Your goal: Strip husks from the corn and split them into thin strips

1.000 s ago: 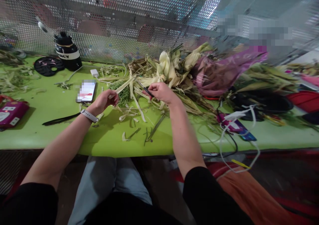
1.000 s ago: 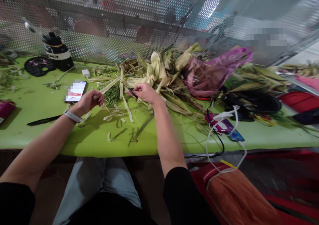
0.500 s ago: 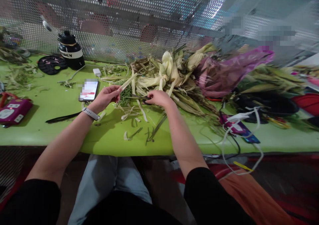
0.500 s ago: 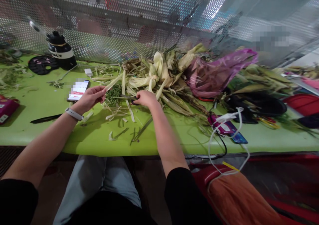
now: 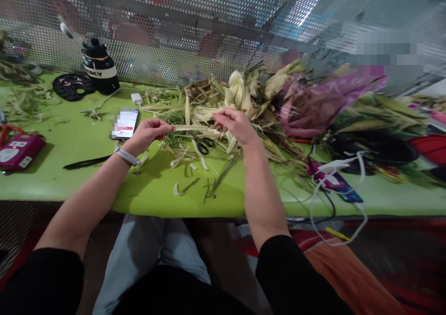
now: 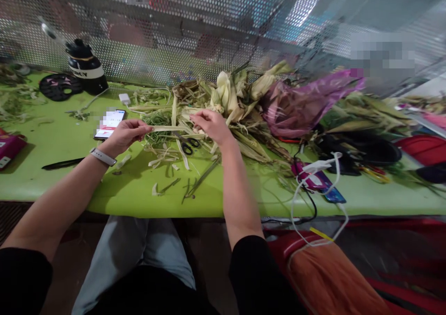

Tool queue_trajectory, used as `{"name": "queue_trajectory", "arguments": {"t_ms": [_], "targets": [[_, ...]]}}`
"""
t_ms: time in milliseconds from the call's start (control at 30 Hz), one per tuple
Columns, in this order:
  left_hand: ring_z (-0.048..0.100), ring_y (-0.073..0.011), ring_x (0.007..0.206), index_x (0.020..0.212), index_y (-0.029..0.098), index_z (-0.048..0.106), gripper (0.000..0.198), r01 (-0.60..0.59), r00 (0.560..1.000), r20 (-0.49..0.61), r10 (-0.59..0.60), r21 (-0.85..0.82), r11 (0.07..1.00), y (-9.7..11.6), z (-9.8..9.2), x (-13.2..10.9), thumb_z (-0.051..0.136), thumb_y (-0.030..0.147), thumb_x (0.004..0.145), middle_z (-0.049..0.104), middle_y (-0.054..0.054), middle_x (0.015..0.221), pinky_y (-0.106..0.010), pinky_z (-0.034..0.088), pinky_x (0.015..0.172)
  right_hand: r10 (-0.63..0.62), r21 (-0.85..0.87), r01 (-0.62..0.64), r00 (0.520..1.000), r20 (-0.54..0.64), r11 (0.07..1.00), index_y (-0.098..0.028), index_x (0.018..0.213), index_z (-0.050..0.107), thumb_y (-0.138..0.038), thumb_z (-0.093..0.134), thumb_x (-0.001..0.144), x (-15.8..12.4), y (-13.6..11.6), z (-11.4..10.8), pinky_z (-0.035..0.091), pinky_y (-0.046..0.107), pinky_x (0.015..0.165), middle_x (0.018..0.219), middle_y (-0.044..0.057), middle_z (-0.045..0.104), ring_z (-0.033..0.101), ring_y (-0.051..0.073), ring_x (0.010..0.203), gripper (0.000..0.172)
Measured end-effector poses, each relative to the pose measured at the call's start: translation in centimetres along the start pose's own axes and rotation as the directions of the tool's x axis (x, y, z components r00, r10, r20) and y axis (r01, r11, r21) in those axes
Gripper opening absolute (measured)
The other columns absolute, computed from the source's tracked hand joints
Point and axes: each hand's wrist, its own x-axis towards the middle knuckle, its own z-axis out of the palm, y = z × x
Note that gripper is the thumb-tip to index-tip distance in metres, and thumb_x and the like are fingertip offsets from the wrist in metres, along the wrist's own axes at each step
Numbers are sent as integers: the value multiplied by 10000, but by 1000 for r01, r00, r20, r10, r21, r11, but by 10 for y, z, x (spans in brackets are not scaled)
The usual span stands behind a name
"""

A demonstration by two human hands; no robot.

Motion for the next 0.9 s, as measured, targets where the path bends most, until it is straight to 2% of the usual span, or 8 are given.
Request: {"name": "queue_trajectory", "arguments": {"t_ms": [100,200,267,367,467,600,733,900], "targets": [[487,-62,481,684,134,732,284,11,998,61,-16,77,997,4,3,-3,907,354,644,604,-4,560,-204,360,467,-108,47,102,980,169,994,-175,915,713,-577,776,747,-11,-17,20,414,255,646,824,24,683,556,128,703,440],[484,-63,484,675,132,732,280,3,997,80,-12,119,993,7,2,-3,906,349,642,594,1,546,-207,351,474,-110,4,113,956,271,994,-160,754,688,-591,757,760,-15,-23,38,307,258,548,640,-11,586,439,99,579,437],[484,-58,496,665,137,725,273,-20,999,43,16,82,996,7,1,-2,907,338,637,600,6,565,-205,362,490,-106,21,105,940,324,994,-155,739,688,-595,713,797,-15,-24,43,268,261,531,602,-22,544,395,90,554,445],[498,-54,526,663,151,704,286,-66,996,-64,63,-36,997,6,2,-1,906,351,637,621,12,616,-200,400,530,-111,106,74,909,402,992,-155,792,688,-583,725,784,-15,-24,48,323,252,557,659,-13,580,450,99,596,430],[555,-74,580,716,157,712,350,-57,994,-101,47,-102,993,4,12,-4,892,451,657,648,2,658,-210,456,586,-132,164,80,934,333,983,-160,834,662,-565,752,755,-16,-25,60,380,257,601,734,0,624,503,114,650,423],[585,-90,615,741,133,727,402,-42,999,-20,42,21,999,1,25,-10,901,482,640,677,-27,688,-219,468,604,-129,175,100,978,162,979,-166,817,632,-551,725,792,-17,-23,78,392,264,615,726,-4,616,497,107,639,397],[553,-78,583,724,147,690,347,-97,989,-112,96,0,995,1,26,-10,888,427,674,650,-6,669,-213,453,576,-65,334,-19,969,238,942,-200,934,562,-557,815,697,-17,-20,86,464,261,633,719,-32,633,574,115,642,498],[577,-77,574,741,156,633,366,-26,993,-117,21,-48,999,1,23,-9,863,439,705,625,9,665,-201,470,565,-94,458,-44,957,275,888,-241,1031,479,-500,833,694,-17,-20,89,558,281,687,709,-58,654,630,120,636,553]]}}
